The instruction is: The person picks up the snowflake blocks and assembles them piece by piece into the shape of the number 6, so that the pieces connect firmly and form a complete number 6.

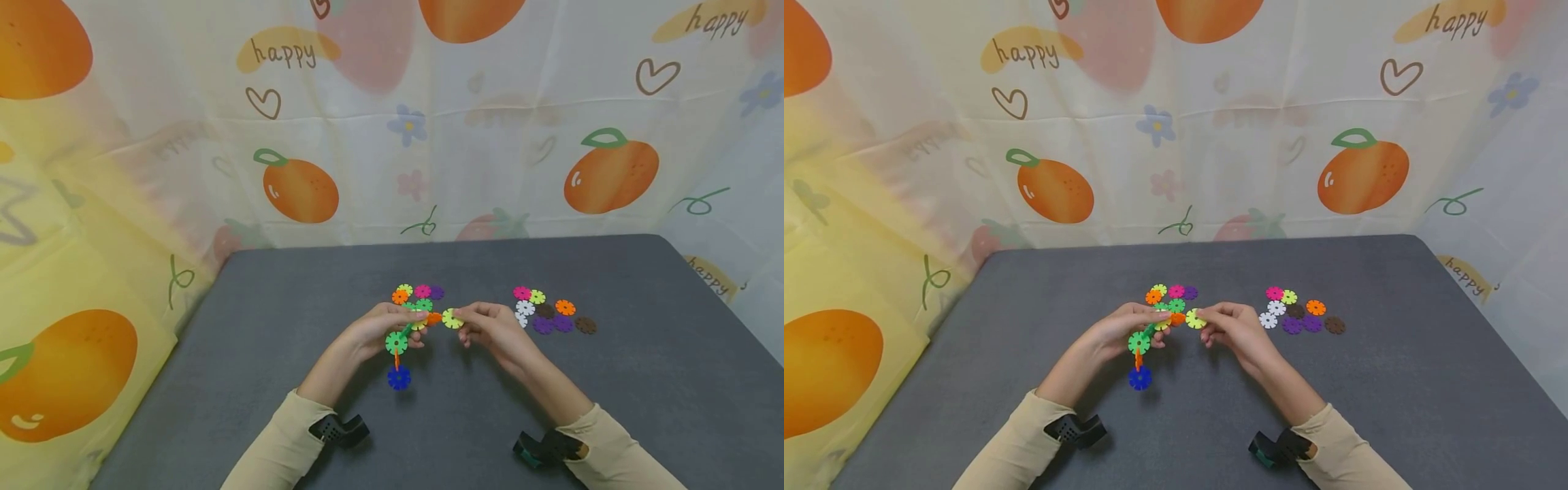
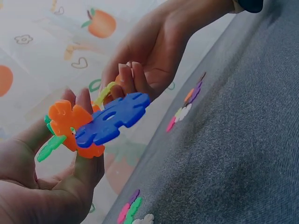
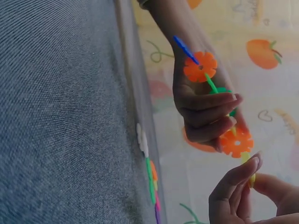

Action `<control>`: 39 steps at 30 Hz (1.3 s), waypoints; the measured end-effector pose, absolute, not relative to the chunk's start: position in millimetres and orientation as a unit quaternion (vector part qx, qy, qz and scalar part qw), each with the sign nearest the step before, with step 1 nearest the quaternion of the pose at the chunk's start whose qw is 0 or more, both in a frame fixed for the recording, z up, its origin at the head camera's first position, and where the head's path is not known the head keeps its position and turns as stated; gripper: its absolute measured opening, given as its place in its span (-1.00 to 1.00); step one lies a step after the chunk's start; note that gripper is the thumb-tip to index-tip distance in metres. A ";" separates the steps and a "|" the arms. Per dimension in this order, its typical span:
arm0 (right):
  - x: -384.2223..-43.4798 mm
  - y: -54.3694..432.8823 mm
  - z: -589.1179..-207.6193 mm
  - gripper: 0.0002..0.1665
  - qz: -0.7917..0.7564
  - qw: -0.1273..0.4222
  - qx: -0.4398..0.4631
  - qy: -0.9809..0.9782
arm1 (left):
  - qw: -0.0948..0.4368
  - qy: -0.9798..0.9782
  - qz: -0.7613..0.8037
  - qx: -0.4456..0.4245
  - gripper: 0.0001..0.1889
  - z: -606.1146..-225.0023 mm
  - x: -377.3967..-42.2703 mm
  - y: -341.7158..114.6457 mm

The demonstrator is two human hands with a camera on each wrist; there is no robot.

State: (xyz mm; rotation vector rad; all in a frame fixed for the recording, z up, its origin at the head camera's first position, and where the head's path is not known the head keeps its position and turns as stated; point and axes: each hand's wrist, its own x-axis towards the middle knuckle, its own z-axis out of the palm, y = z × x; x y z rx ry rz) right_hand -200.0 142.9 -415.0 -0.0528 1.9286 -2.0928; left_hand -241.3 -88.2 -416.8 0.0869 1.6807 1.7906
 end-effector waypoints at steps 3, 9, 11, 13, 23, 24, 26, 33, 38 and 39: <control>-200.3 142.6 -415.5 -0.71 -0.720 0.150 -0.029 0.677 | 0.332 0.653 0.679 0.049 -0.64 -416.7 -241.0 -88.2; -200.5 142.8 -416.2 -0.64 -0.710 0.154 -0.054 0.685 | 0.337 0.671 0.655 0.087 -0.50 -415.8 -239.2 -88.2; -200.0 142.2 -415.8 -0.62 -0.712 0.149 -0.057 0.684 | 0.335 0.673 0.652 0.100 -0.50 -415.1 -237.9 -86.7; -199.1 141.2 -415.6 -0.62 -0.714 0.139 -0.053 0.684 | 0.330 0.671 0.656 0.104 -0.52 -414.3 -236.6 -84.5; -196.4 132.6 -420.5 -0.65 -0.723 0.089 -0.011 0.685 | 0.320 0.661 0.671 0.099 -0.56 -417.4 -235.8 -80.0; -197.0 132.3 -421.0 -0.66 -0.726 0.090 -0.007 0.682 | 0.323 0.659 0.672 0.102 -0.57 -418.2 -236.3 -80.3; -197.7 132.4 -421.6 -0.65 -0.729 0.094 -0.005 0.678 | 0.329 0.654 0.672 0.112 -0.57 -419.7 -237.3 -81.3; -201.1 136.2 -425.5 -0.59 -0.726 0.115 0.000 0.678 | 0.345 0.647 0.673 0.099 -0.56 -422.6 -241.3 -85.6; -204.3 140.2 -430.2 -0.55 -0.746 0.120 0.013 0.656 | 0.350 0.660 0.658 0.089 -0.57 -426.9 -245.7 -90.5; -204.7 140.8 -430.9 -0.54 -0.749 0.119 0.014 0.652 | 0.348 0.664 0.655 0.093 -0.59 -427.9 -246.4 -91.6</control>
